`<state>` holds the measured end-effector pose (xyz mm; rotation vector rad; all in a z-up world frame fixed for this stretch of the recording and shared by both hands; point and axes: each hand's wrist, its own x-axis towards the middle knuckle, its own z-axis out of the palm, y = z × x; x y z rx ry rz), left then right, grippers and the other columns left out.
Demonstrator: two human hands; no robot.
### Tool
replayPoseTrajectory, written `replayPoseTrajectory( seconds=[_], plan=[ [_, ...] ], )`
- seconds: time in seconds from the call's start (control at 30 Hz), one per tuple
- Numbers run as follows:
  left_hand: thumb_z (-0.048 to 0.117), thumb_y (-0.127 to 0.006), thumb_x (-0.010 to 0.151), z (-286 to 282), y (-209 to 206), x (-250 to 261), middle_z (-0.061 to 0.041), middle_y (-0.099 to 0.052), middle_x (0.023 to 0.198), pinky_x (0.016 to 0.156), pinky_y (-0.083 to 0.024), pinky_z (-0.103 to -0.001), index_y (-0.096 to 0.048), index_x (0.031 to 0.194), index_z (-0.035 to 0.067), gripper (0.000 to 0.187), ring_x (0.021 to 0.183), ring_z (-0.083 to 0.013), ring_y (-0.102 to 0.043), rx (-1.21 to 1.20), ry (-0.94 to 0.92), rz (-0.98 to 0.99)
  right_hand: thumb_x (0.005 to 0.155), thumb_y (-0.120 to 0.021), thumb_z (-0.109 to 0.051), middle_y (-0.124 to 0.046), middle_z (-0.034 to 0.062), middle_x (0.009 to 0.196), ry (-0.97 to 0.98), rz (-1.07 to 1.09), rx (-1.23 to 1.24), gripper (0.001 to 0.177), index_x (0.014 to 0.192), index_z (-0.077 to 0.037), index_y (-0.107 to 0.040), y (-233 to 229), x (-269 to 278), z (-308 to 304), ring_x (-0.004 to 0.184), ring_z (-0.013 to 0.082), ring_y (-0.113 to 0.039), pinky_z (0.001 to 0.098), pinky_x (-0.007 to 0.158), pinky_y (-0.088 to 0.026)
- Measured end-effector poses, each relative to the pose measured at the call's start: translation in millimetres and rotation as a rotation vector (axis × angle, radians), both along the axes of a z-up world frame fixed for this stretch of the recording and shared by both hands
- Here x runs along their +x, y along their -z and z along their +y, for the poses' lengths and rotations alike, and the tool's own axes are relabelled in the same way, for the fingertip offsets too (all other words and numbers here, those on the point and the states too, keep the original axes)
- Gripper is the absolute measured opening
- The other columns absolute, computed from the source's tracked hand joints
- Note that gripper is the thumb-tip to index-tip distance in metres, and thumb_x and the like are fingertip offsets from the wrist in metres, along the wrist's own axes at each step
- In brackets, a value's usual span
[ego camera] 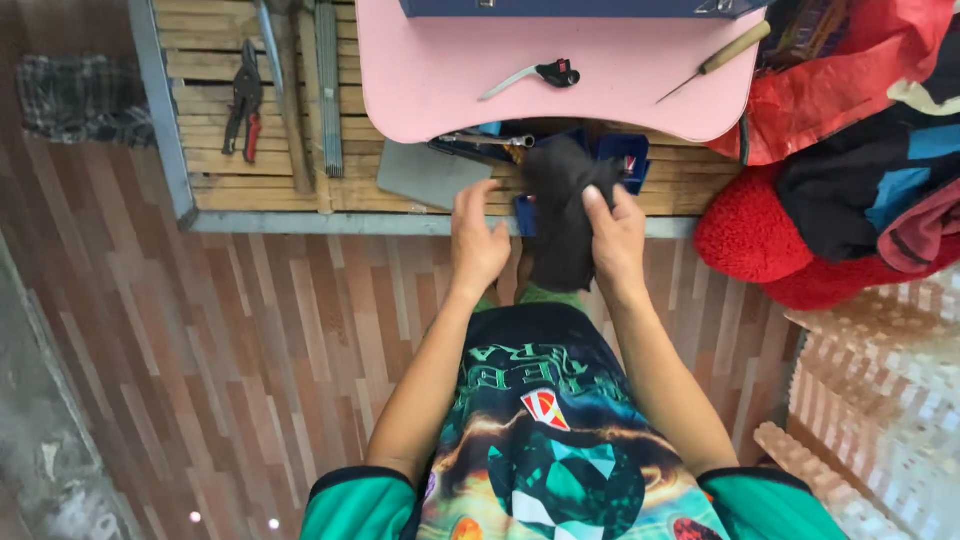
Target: Organizing and cleaning various hand tools into a metal toolbox
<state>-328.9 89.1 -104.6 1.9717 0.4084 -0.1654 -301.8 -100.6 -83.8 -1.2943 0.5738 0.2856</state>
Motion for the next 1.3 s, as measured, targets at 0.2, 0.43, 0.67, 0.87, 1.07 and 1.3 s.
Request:
replayPoseTrajectory(
  seconds=[0.2, 0.43, 0.67, 0.87, 1.07, 1.3],
  plan=[
    [-0.012, -0.057, 0.070, -5, -2, -11, -0.024, -0.061, 0.130, 0.106, -0.045, -0.039, -0.059, 0.129, -0.002, 0.059, 0.125, -0.0399, -0.057, -0.264, 0.314, -0.093, 0.105, -0.064, -0.023, -0.071, 0.0020, 0.101, -0.246, 0.189, 0.270, 0.030, 0.121, 0.002, -0.068, 9, -38, -7, 0.084, 0.0085, -0.064, 0.0258, 0.075, -0.053],
    [0.000, -0.056, 0.079, -14, 18, -25, -0.015, -0.074, 0.102, 0.091, -0.055, -0.036, -0.070, 0.104, 0.001, 0.029, 0.101, -0.0324, -0.073, -0.209, 0.156, 0.202, 0.101, -0.068, -0.019, -0.073, 0.0067, 0.104, -0.049, 0.235, 0.052, 0.032, 0.123, 0.004, -0.066, 28, -58, -38, 0.088, 0.0137, -0.067, 0.0287, 0.081, -0.055],
    [-0.001, -0.058, 0.076, -45, 11, -30, -0.021, -0.069, 0.098, 0.087, -0.052, -0.047, -0.069, 0.097, 0.001, 0.024, 0.099, -0.0427, -0.065, -0.037, 0.444, 0.120, 0.078, -0.073, -0.004, -0.065, 0.0160, 0.116, -0.595, -0.134, -0.416, 0.063, 0.138, -0.008, -0.055, 5, -71, -21, 0.100, 0.0266, -0.065, 0.0353, 0.082, -0.057],
    [0.001, -0.060, 0.084, -57, 6, -26, -0.017, -0.070, 0.101, 0.083, -0.055, -0.041, -0.066, 0.105, 0.003, 0.022, 0.096, -0.0340, -0.070, -0.171, 0.287, 0.147, 0.084, -0.076, -0.010, -0.074, 0.0121, 0.099, -0.407, 0.109, -0.485, 0.038, 0.120, -0.006, -0.065, 22, -80, -21, 0.090, 0.0180, -0.071, 0.0335, 0.081, -0.056],
    [0.005, -0.065, 0.093, -61, 81, -39, -0.012, -0.075, 0.097, 0.082, -0.058, -0.035, -0.070, 0.109, 0.002, 0.016, 0.088, -0.0226, -0.073, -0.270, 0.201, 0.227, 0.079, -0.080, -0.012, -0.068, 0.0152, 0.095, -0.365, 0.005, -0.589, 0.033, 0.108, -0.002, -0.066, 57, -80, -26, 0.088, 0.0249, -0.067, 0.0378, 0.079, -0.054],
    [0.003, -0.060, 0.093, -48, 101, -46, -0.017, -0.073, 0.122, 0.097, -0.055, -0.034, -0.059, 0.136, 0.000, 0.043, 0.112, -0.0242, -0.072, -0.347, 0.055, 0.221, 0.081, -0.061, -0.005, -0.062, 0.0209, 0.104, -0.401, -0.205, -0.708, 0.034, 0.114, -0.002, -0.058, 117, -25, 7, 0.101, 0.0442, -0.061, 0.0449, 0.090, -0.052]
  ],
)
